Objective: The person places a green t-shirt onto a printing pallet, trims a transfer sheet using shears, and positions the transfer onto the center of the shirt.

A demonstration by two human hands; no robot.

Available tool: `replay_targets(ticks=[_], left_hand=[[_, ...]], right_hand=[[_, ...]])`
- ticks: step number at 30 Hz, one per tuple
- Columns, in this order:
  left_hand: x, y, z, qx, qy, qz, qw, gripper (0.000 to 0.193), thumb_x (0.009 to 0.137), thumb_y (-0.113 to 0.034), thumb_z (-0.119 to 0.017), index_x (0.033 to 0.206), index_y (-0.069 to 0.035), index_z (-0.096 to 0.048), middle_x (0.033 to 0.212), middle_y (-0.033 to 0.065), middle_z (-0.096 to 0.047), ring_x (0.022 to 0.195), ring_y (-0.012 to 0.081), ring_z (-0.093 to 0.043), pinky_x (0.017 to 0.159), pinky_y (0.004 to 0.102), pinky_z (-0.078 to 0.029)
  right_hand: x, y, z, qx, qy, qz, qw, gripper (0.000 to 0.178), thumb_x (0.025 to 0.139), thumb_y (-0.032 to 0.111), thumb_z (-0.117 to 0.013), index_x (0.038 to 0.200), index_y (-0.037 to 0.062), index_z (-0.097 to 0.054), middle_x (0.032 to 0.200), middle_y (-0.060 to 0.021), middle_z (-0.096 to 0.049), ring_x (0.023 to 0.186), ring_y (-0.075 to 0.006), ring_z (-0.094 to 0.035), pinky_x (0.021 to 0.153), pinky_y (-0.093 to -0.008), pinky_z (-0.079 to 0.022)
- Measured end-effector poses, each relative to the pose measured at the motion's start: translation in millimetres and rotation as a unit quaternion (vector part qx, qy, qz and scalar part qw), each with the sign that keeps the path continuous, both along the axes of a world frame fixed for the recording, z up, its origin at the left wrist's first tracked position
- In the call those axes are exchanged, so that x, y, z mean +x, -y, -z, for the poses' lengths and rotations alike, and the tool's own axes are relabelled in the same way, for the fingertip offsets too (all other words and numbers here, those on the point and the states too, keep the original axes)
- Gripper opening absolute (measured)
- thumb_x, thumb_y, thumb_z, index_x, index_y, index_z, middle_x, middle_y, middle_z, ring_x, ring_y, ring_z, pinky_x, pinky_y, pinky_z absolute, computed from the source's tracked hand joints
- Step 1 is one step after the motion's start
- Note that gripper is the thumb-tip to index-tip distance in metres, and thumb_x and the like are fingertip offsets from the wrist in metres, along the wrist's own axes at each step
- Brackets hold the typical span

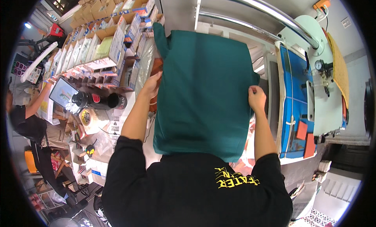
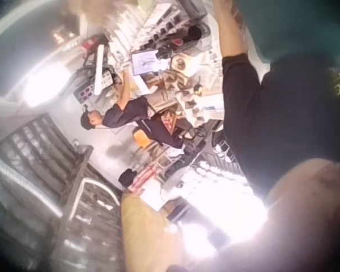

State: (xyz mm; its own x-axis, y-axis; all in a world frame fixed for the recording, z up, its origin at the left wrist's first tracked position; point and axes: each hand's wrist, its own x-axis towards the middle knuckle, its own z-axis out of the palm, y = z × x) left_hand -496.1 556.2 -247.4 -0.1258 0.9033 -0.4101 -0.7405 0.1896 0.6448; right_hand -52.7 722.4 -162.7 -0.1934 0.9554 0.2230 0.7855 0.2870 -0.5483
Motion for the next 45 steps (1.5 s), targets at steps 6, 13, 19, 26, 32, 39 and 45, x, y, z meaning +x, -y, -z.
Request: replay_targets(ticks=[6,13,19,26,32,39,45], left_hand=[[-43,-73,6,0.013,-0.130,-0.072,0.989,0.026,0.100,-0.018,-0.053,0.121,-0.003,-0.056,0.119,0.0076,-0.064,0.108,0.0218,-0.061,0.099,0.0395,-0.046],[-51,-71,-31,0.014,-0.208,-0.021,0.978,0.009,0.092,-0.008,-0.066,0.090,-0.006,-0.057,0.079,0.0011,-0.063,0.068,0.0095,-0.061,0.066,0.0238,-0.051],[-45,-80,-24,-0.072,-0.341,-0.058,0.936,0.020,0.088,-0.007,-0.070,0.081,-0.011,-0.052,0.068,-0.0039,-0.054,0.059,0.0049,-0.051,0.055,0.0203,-0.041],[-40,-123,-36,0.016,-0.369,-0.152,0.917,0.023,0.086,-0.006,-0.072,0.078,-0.011,-0.051,0.067,-0.0062,-0.049,0.058,0.0031,-0.045,0.054,0.0202,-0.036],[-34,-194,-34,0.035,-0.519,-0.147,0.841,0.017,0.086,-0.014,-0.071,0.088,-0.006,-0.057,0.079,0.0026,-0.060,0.072,0.0128,-0.056,0.065,0.0254,-0.043],[-41,-243,-42,-0.140,-0.744,0.022,0.653,0.045,0.086,-0.035,-0.069,0.113,0.000,-0.065,0.109,0.0167,-0.070,0.100,0.0296,-0.066,0.088,0.0361,-0.047],[-58,-249,-44,-0.185,-0.740,0.047,0.645,0.044,0.088,-0.044,-0.063,0.106,-0.004,-0.071,0.107,0.0191,-0.069,0.103,0.0351,-0.064,0.088,0.0436,-0.048]], right_hand=[[-71,-157,31,-0.104,-0.066,0.141,0.982,0.044,0.093,0.041,-0.055,0.107,0.0016,-0.066,0.108,-0.0180,-0.068,0.105,-0.0331,-0.064,0.092,-0.0413,-0.047],[-102,-254,53,-0.342,-0.241,0.160,0.894,0.065,0.087,0.050,-0.063,0.111,-0.0108,-0.064,0.120,-0.0266,-0.064,0.112,-0.0351,-0.061,0.094,-0.0388,-0.046],[-112,-243,4,-0.158,0.147,0.103,0.971,0.032,0.087,0.037,-0.066,0.102,0.0097,-0.074,0.112,-0.0189,-0.069,0.106,-0.0353,-0.065,0.091,-0.0421,-0.049],[-103,-275,-6,-0.066,0.118,0.176,0.975,0.024,0.090,0.031,-0.061,0.101,0.0144,-0.074,0.106,-0.0154,-0.071,0.104,-0.0349,-0.065,0.091,-0.0453,-0.050],[-94,-332,-10,0.031,0.144,0.201,0.968,0.025,0.091,0.030,-0.059,0.103,0.0127,-0.073,0.106,-0.0168,-0.070,0.102,-0.0363,-0.066,0.090,-0.0463,-0.050],[-119,-263,39,0.181,0.138,0.027,0.973,0.047,0.092,0.042,-0.058,0.128,0.0120,-0.059,0.135,-0.0155,-0.054,0.128,-0.0340,-0.047,0.106,-0.0490,-0.037],[-139,-218,8,-0.086,0.244,0.041,0.965,0.050,0.095,0.047,-0.049,0.135,0.0188,-0.055,0.143,-0.0204,-0.044,0.133,-0.0392,-0.041,0.108,-0.0478,-0.037]])
